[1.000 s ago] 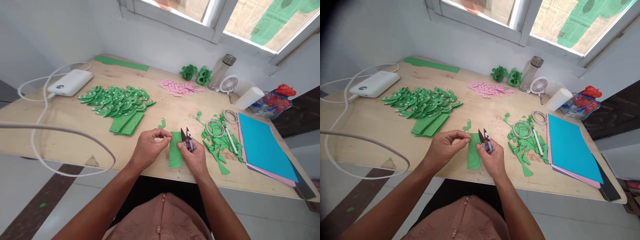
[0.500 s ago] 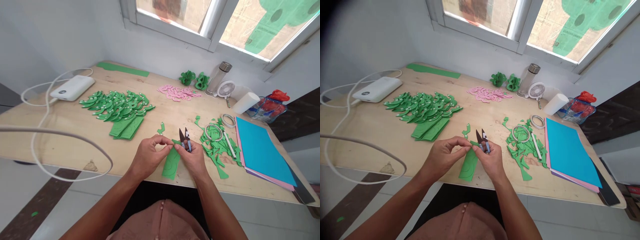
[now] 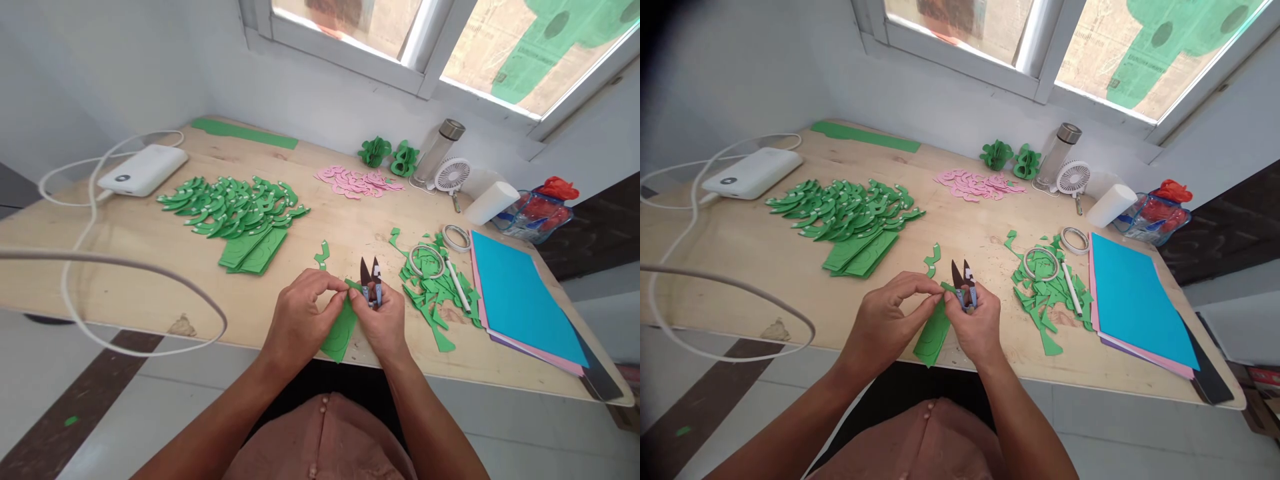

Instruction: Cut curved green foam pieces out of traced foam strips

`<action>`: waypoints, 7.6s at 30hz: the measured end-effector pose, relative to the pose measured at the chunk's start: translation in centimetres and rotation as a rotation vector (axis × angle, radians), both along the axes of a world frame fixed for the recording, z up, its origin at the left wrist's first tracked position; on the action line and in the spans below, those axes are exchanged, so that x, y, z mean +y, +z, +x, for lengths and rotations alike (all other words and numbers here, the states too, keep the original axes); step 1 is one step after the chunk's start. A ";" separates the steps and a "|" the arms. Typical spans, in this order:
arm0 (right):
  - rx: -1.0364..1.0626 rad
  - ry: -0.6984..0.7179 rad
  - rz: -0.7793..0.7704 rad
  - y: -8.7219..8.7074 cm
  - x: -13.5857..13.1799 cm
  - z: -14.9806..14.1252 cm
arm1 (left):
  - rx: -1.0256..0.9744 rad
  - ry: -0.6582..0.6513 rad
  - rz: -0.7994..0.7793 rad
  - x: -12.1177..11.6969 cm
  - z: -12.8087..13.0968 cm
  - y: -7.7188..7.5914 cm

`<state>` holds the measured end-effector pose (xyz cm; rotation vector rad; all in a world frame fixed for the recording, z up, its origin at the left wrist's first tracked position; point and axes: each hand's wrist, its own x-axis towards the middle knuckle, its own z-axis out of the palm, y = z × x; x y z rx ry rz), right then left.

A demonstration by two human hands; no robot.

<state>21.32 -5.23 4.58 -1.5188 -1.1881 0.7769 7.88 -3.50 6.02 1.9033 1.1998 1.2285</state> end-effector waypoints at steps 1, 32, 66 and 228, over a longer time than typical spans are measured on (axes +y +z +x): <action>-0.001 -0.005 0.003 0.0 0.0 -0.1 | 0.005 0.004 0.011 -0.1 0.0 0.0; 0.182 0.045 -0.077 -0.8 -0.5 -0.4 | -0.300 -0.077 -0.511 0.4 -0.5 -0.6; 0.163 0.054 -0.079 -0.9 -0.7 -0.6 | -0.186 -0.101 -0.449 0.6 -1.0 -0.6; 0.236 0.023 -0.137 -2.0 -1.6 -1.7 | 0.019 -0.333 -0.469 1.8 -3.5 0.1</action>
